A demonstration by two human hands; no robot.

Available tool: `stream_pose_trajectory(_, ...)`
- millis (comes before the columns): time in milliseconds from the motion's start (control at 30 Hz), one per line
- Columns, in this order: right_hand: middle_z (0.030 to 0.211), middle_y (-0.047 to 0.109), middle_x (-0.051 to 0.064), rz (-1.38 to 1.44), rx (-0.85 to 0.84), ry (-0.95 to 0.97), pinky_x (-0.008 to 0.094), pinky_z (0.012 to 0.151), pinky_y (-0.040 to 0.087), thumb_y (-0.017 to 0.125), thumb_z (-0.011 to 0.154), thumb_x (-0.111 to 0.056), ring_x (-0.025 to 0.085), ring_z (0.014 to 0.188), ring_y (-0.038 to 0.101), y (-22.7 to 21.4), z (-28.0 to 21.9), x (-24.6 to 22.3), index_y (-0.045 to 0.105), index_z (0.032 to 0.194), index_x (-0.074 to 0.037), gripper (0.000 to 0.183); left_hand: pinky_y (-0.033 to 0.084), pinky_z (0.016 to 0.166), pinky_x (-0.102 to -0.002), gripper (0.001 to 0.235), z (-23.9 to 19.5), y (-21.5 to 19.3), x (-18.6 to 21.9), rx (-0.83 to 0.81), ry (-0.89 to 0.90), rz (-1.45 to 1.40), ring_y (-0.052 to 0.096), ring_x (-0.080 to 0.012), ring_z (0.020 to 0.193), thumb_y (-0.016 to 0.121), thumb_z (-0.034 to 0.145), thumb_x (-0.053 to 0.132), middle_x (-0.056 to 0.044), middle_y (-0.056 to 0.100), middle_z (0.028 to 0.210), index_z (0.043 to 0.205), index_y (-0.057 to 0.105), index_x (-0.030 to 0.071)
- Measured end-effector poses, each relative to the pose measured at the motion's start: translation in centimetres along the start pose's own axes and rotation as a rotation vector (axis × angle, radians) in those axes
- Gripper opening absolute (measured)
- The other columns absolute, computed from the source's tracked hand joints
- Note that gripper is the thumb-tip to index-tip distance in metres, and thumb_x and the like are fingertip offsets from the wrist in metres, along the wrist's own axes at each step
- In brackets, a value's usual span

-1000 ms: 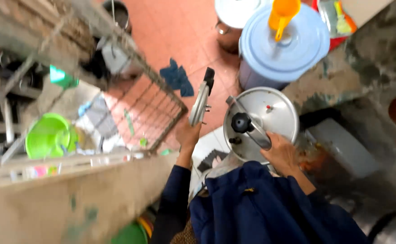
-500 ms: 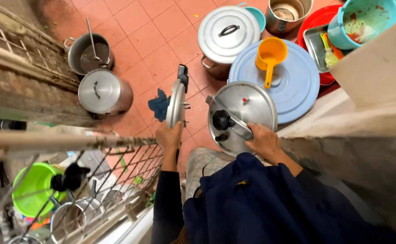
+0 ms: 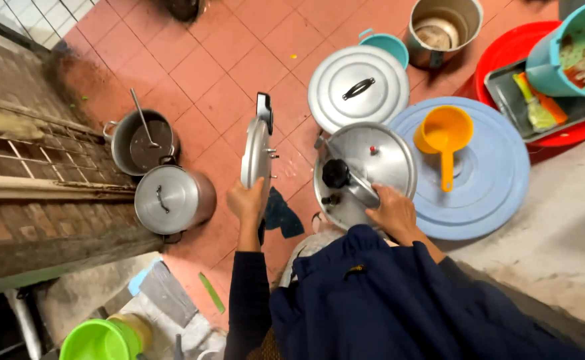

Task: The person is seen cleaning and securing a pressure cooker lid onto a large pot on a stove.

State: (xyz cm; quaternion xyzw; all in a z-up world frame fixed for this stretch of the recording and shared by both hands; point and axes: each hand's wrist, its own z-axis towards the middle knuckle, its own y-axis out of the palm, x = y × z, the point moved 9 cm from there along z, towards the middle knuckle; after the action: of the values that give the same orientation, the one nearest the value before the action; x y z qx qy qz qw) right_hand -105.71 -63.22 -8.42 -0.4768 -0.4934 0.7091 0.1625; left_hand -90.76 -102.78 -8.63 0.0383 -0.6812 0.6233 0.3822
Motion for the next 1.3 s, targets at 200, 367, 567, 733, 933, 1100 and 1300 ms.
stream_pose_trajectory(200,0.105,0.072,0.012,-0.035,-0.012,0.144,0.047,0.071,0.057,0.080,0.068,-0.023,0.036,0.086,0.070,1.8,8.7,0.1,0.066,0.125,-0.011,0.060,0.055,0.063,-0.049,0.044,9.6,1.5,2.7,-0.123,0.022,-0.009,0.074,-0.0374,0.068,0.084,0.072,0.041,-0.022,0.073,0.074,0.089,0.076,0.002)
stream_pose_trajectory(367,0.104,0.072,0.012,-0.056,-0.042,0.214,0.047,0.074,0.057,0.079,0.070,-0.023,0.037,0.089,0.070,3.2,15.2,1.8,0.067,0.126,-0.012,0.059,0.054,0.062,-0.051,0.050,18.0,4.3,1.5,-0.053,0.151,0.137,0.072,-0.0416,0.071,0.091,0.071,0.042,-0.025,0.072,0.079,0.080,0.073,-0.004)
stream_pose_trajectory(567,0.105,0.073,0.015,-0.094,-0.034,0.204,0.048,0.073,0.058,0.080,0.066,-0.023,0.037,0.090,0.071,3.7,25.0,2.0,0.068,0.121,-0.010,0.057,0.055,0.064,-0.051,0.045,25.7,6.3,1.5,-0.142,0.151,0.021,0.073,-0.0391,0.070,0.087,0.070,0.038,-0.024,0.074,0.079,0.093,0.077,0.000)
stream_pose_trajectory(733,0.105,0.073,0.016,-0.135,-0.054,0.320,0.047,0.075,0.058,0.080,0.070,-0.024,0.039,0.086,0.072,6.0,33.2,1.7,0.068,0.124,-0.009,0.058,0.056,0.069,-0.052,0.044,33.8,8.5,3.9,-0.215,0.080,0.044,0.074,-0.0385,0.078,0.087,0.069,0.038,-0.020,0.076,0.086,0.097,0.079,0.005)
stream_pose_trajectory(933,0.111,0.073,0.019,-0.093,0.002,0.508,0.047,0.078,0.058,0.080,0.068,-0.026,0.040,0.089,0.072,9.8,41.9,0.2,0.068,0.126,-0.008,0.061,0.055,0.071,-0.053,0.047,45.9,15.6,4.6,-0.387,0.104,0.212,0.074,-0.0403,0.078,0.085,0.069,0.043,-0.022,0.075,0.084,0.097,0.078,0.006)
stream_pose_trajectory(1100,0.112,0.073,0.019,-0.041,0.082,0.663,0.047,0.080,0.058,0.079,0.067,-0.025,0.039,0.092,0.072,10.4,46.7,-1.3,0.069,0.125,-0.007,0.061,0.055,0.073,-0.053,0.043,53.6,19.6,12.2,-0.503,0.297,0.285,0.073,-0.0407,0.080,0.085,0.073,0.044,-0.021,0.075,0.083,0.090,0.076,0.006)
stream_pose_trajectory(1300,0.116,0.073,0.018,-0.014,0.164,0.860,0.045,0.082,0.058,0.078,0.068,-0.024,0.038,0.094,0.072,9.7,50.4,-0.2,0.069,0.126,-0.007,0.061,0.054,0.071,-0.051,0.036,59.8,27.3,24.2,-0.642,0.565,0.242,0.072,-0.0389,0.078,0.084,0.073,0.038,-0.017,0.075,0.079,0.092,0.077,0.008)
